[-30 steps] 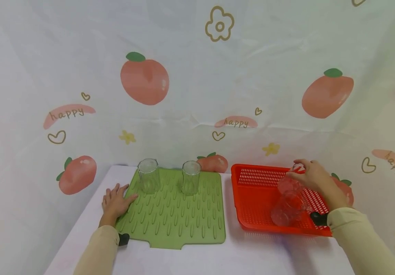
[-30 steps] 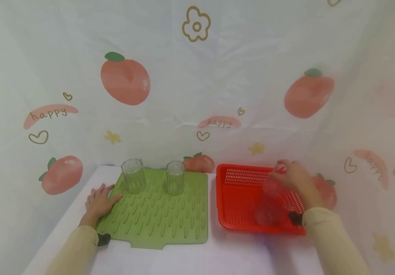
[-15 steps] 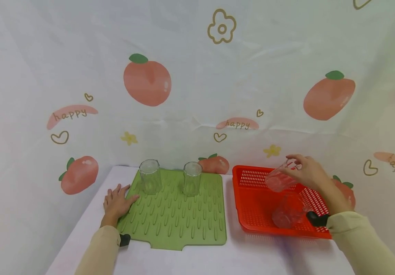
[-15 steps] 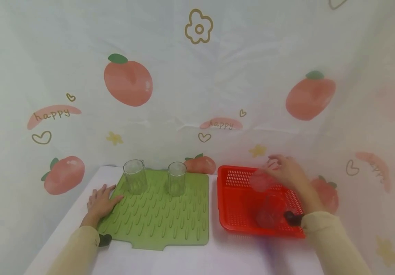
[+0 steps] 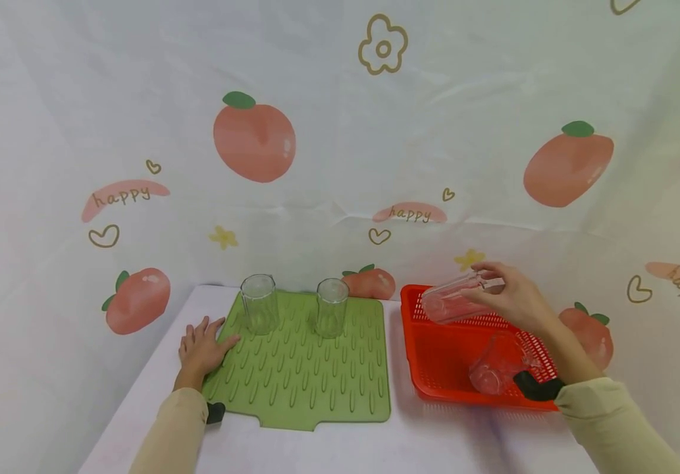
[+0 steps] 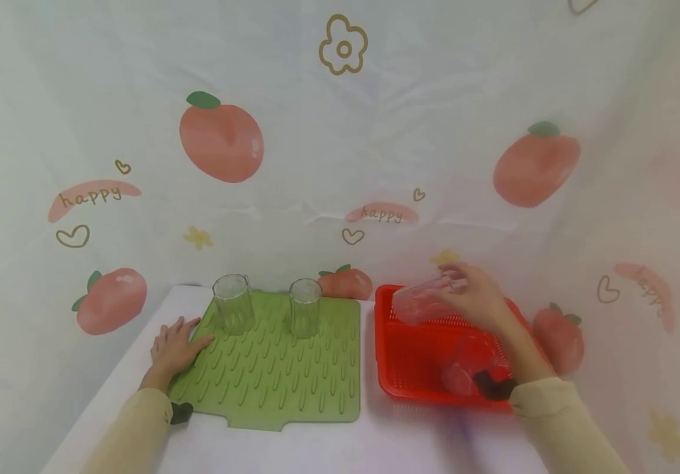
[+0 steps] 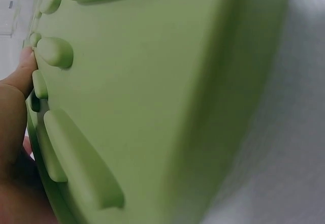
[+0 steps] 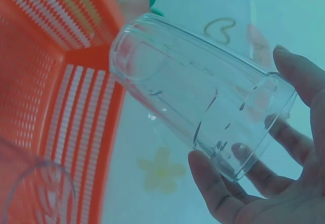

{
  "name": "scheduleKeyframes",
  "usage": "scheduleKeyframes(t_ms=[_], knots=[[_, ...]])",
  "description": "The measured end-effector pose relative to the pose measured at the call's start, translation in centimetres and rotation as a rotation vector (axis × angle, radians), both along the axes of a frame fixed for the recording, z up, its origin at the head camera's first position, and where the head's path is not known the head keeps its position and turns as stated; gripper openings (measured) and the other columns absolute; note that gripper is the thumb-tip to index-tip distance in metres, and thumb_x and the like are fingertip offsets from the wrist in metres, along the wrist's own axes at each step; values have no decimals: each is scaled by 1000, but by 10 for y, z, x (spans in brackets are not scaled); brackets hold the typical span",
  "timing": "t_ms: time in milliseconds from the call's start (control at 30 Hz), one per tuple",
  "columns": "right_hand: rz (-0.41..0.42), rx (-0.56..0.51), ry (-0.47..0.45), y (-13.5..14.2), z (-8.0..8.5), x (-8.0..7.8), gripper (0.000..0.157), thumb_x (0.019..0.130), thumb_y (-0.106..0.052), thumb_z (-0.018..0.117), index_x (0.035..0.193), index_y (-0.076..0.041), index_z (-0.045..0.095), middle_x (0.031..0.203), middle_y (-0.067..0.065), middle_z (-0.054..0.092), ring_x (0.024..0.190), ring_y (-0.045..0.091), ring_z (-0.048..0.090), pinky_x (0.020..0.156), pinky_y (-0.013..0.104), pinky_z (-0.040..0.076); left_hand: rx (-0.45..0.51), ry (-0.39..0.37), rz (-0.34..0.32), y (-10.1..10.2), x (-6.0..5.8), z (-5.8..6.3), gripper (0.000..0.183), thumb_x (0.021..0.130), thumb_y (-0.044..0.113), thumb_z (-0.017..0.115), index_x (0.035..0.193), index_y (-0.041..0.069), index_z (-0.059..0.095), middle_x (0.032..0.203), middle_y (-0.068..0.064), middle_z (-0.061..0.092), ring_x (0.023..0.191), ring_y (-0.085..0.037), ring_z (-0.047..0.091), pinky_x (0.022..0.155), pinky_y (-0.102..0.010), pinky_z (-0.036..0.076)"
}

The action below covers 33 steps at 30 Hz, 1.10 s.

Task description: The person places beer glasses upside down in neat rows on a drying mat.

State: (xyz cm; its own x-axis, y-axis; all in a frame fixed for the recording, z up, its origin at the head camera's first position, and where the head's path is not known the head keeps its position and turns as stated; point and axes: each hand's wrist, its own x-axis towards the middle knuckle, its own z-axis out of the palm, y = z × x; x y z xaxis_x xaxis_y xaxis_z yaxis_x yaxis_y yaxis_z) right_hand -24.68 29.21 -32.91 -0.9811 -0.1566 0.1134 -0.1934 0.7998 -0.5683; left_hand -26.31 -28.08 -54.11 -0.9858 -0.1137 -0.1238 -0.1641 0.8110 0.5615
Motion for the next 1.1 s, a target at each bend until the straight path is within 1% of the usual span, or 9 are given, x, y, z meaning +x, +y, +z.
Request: scheduleKeyframes(t_ms=[133, 233, 400, 567, 767, 1000, 1100], knots=[[-2, -85, -12, -7, -4, 2, 68, 85, -49, 67, 139, -16, 44, 135, 18, 51, 111, 39, 63, 80, 45, 58, 5, -3, -1, 0, 0, 0, 75, 94, 54, 50, 150, 11, 26, 158, -27, 2, 142, -55, -13, 109, -71, -7], [12, -153, -8, -12, -8, 4, 65, 86, -44, 68, 139, -15, 43, 135, 19, 50, 111, 38, 63, 79, 40, 58, 8, 1, -5, 0, 1, 1, 74, 94, 53, 50, 150, 13, 25, 158, -27, 1, 141, -55, -13, 109, -71, -7], [38, -224, -22, -22, -13, 7, 61, 87, -41, 67, 139, -20, 42, 135, 15, 49, 114, 36, 59, 81, 33, 56, 10, 25, -9, -1, -2, 0, 72, 94, 53, 50, 152, 18, 24, 158, -27, 1, 141, -56, -13, 108, -72, -7], [53, -283, -33, -34, -18, 8, 59, 88, -40, 67, 138, -24, 41, 134, 11, 49, 117, 32, 55, 83, 34, 55, 12, 37, -9, -2, -4, -4, 70, 94, 53, 50, 151, 20, 26, 158, -28, 2, 141, -56, -13, 107, -73, -7], [75, -356, -50, -46, -24, 10, 57, 88, -38, 68, 137, -26, 41, 136, 10, 47, 121, 33, 51, 83, 36, 56, 11, 25, -9, 0, -2, -1, 69, 95, 50, 51, 151, 19, 26, 158, -27, 1, 141, -56, -13, 107, -73, -7], [116, -484, -90, -63, -31, 12, 59, 87, -32, 70, 138, -22, 41, 137, 11, 46, 117, 30, 53, 81, 30, 58, -1, 18, -8, 0, -3, -1, 69, 95, 50, 51, 152, 19, 26, 158, -27, 1, 141, -56, -13, 108, -73, -7], [112, -498, -96, -69, -34, 11, 61, 86, -33, 71, 138, -22, 41, 135, 9, 48, 116, 28, 54, 80, 28, 57, 1, 15, -11, 0, -3, -1, 70, 95, 50, 51, 152, 19, 26, 158, -27, 1, 141, -56, -13, 108, -73, -7]])
